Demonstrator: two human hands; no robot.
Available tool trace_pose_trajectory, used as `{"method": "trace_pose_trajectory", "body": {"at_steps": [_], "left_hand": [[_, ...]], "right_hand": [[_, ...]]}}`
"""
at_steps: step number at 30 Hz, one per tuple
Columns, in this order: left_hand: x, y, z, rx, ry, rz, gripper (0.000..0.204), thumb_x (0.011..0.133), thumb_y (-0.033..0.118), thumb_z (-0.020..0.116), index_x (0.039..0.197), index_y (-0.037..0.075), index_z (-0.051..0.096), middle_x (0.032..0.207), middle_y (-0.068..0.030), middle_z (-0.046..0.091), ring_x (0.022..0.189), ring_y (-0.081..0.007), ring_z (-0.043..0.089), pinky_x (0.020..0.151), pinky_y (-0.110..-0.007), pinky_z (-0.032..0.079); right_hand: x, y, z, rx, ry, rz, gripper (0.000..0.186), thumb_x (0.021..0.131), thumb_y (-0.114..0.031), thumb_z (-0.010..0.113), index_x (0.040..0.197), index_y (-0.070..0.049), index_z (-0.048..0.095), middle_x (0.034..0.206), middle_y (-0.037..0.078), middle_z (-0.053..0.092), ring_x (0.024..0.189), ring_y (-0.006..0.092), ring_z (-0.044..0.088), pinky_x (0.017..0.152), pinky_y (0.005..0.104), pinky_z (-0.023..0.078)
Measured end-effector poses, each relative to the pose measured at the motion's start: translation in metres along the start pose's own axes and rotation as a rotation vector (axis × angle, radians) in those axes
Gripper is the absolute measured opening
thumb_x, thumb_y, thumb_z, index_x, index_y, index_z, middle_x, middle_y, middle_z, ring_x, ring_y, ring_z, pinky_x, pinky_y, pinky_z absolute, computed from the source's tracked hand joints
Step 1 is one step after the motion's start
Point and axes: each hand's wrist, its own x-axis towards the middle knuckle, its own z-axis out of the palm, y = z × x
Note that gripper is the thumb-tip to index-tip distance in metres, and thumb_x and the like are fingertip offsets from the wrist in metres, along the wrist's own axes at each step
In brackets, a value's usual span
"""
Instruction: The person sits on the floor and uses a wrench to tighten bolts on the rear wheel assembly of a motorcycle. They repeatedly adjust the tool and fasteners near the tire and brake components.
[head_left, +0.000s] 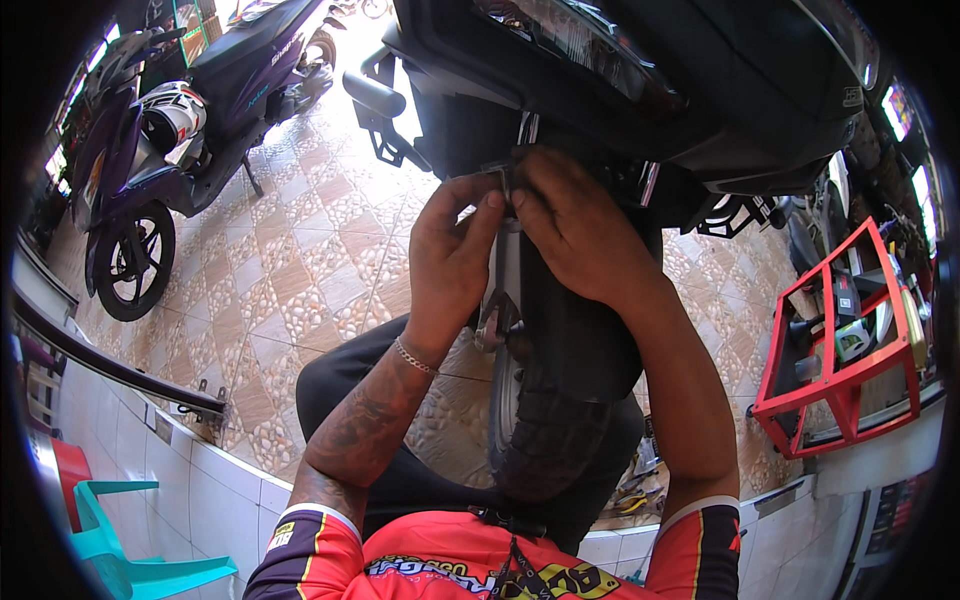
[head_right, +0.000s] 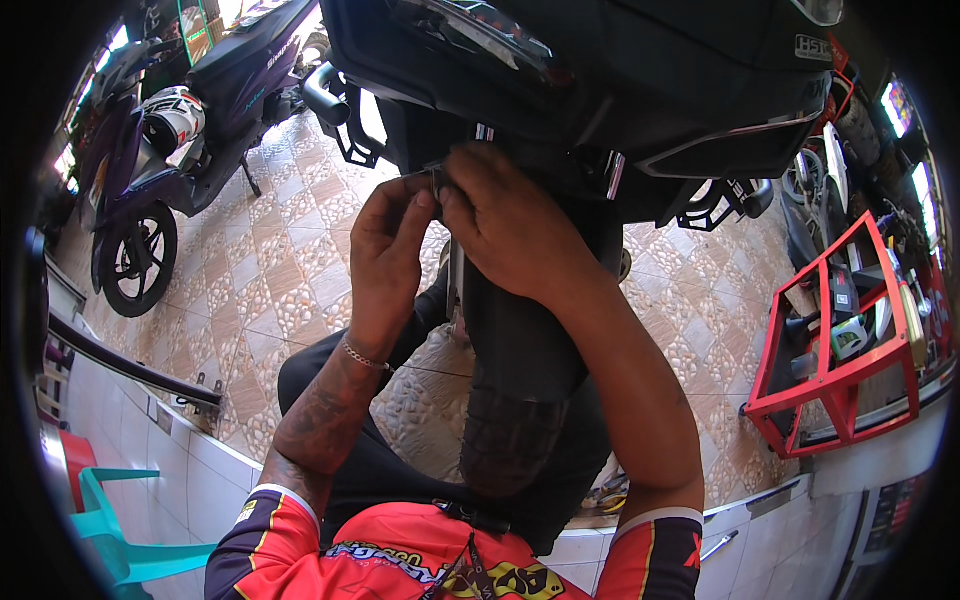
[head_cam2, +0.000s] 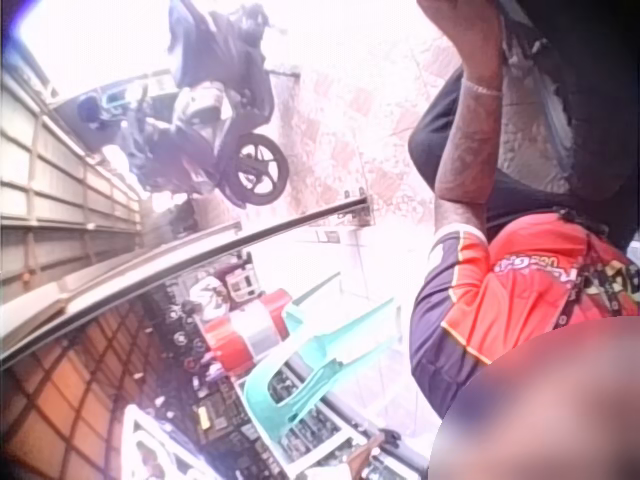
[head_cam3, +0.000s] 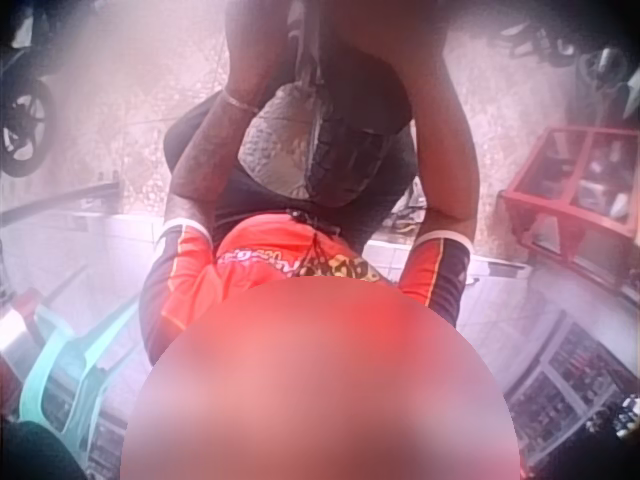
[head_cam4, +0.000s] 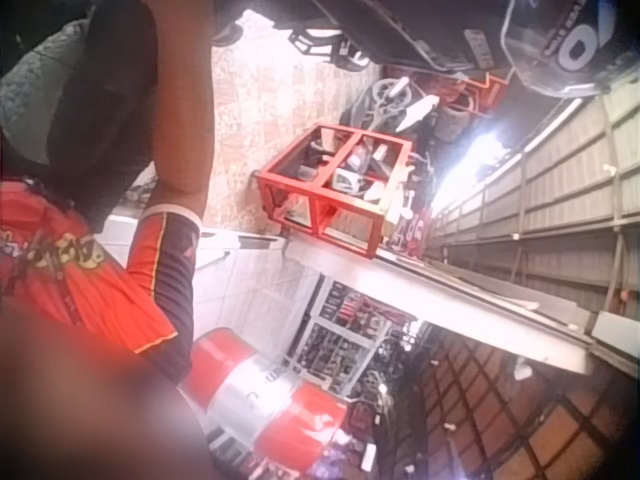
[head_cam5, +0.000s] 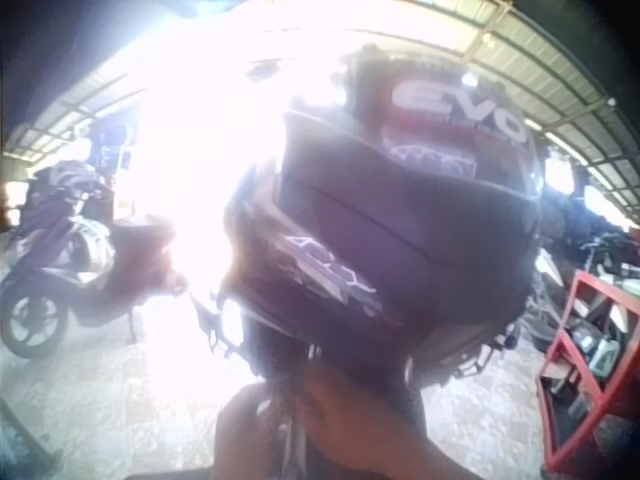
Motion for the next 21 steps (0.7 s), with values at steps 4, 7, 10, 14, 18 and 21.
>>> {"method": "trace_pose_trajectory", "body": {"at_steps": [4,7,10,14,18,21], "left_hand": [[0.001,0.003,-0.003,0.065,-0.016,-0.041,0.023,0.105,0.015,0.063,0.117,-0.005,0.068,0.109,-0.0078,0.072,0.101,-0.0117,0.066,0.092,-0.026,0.052],[0.000,0.003,-0.001,0.058,-0.003,-0.041,0.023,0.105,0.015,0.063,0.116,-0.005,0.067,0.109,-0.0072,0.072,0.100,-0.0114,0.065,0.092,-0.026,0.051],[-0.001,0.002,0.003,-0.046,0.006,-0.029,0.022,0.105,0.014,0.063,0.116,-0.005,0.067,0.109,-0.0071,0.072,0.101,-0.0111,0.065,0.093,-0.027,0.051],[-0.001,0.003,0.004,-0.087,0.024,-0.028,0.022,0.104,0.015,0.064,0.114,-0.005,0.068,0.102,-0.0041,0.072,0.093,-0.0067,0.063,0.082,-0.022,0.051],[-0.002,0.003,0.004,-0.074,0.017,-0.048,0.022,0.105,0.015,0.063,0.115,-0.005,0.068,0.102,-0.0041,0.072,0.091,-0.0062,0.062,0.081,-0.022,0.050],[-0.001,0.003,0.003,-0.081,0.021,-0.041,0.022,0.105,0.014,0.062,0.115,-0.005,0.068,0.102,-0.0040,0.072,0.090,-0.0061,0.062,0.080,-0.022,0.050]], "right_hand": [[-0.002,0.002,0.000,-0.014,0.013,-0.011,0.025,0.101,-0.020,0.057,0.116,0.000,0.058,0.129,0.025,0.057,0.115,0.0443,0.061,0.097,0.0474,0.051],[-0.003,0.003,-0.001,0.011,0.004,-0.010,0.026,0.102,-0.021,0.056,0.117,0.000,0.058,0.132,0.025,0.056,0.117,0.0445,0.060,0.098,0.0473,0.051],[-0.003,0.002,0.001,0.002,0.031,-0.027,0.025,0.103,-0.021,0.056,0.115,0.000,0.059,0.135,0.026,0.054,0.117,0.0450,0.060,0.098,0.0477,0.051],[-0.001,0.000,0.004,0.039,0.039,-0.007,0.024,0.103,-0.021,0.055,0.114,0.000,0.058,0.138,0.029,0.050,0.117,0.0460,0.059,0.098,0.0483,0.050],[-0.001,0.001,0.007,0.040,0.037,0.037,0.027,0.105,-0.022,0.054,0.117,0.001,0.059,0.140,0.028,0.050,0.121,0.0453,0.057,0.102,0.0471,0.048],[-0.001,0.001,0.010,0.069,0.024,0.102,0.030,0.105,-0.021,0.054,0.122,0.003,0.061,0.141,0.025,0.052,0.129,0.0423,0.054,0.108,0.0440,0.044]]}}
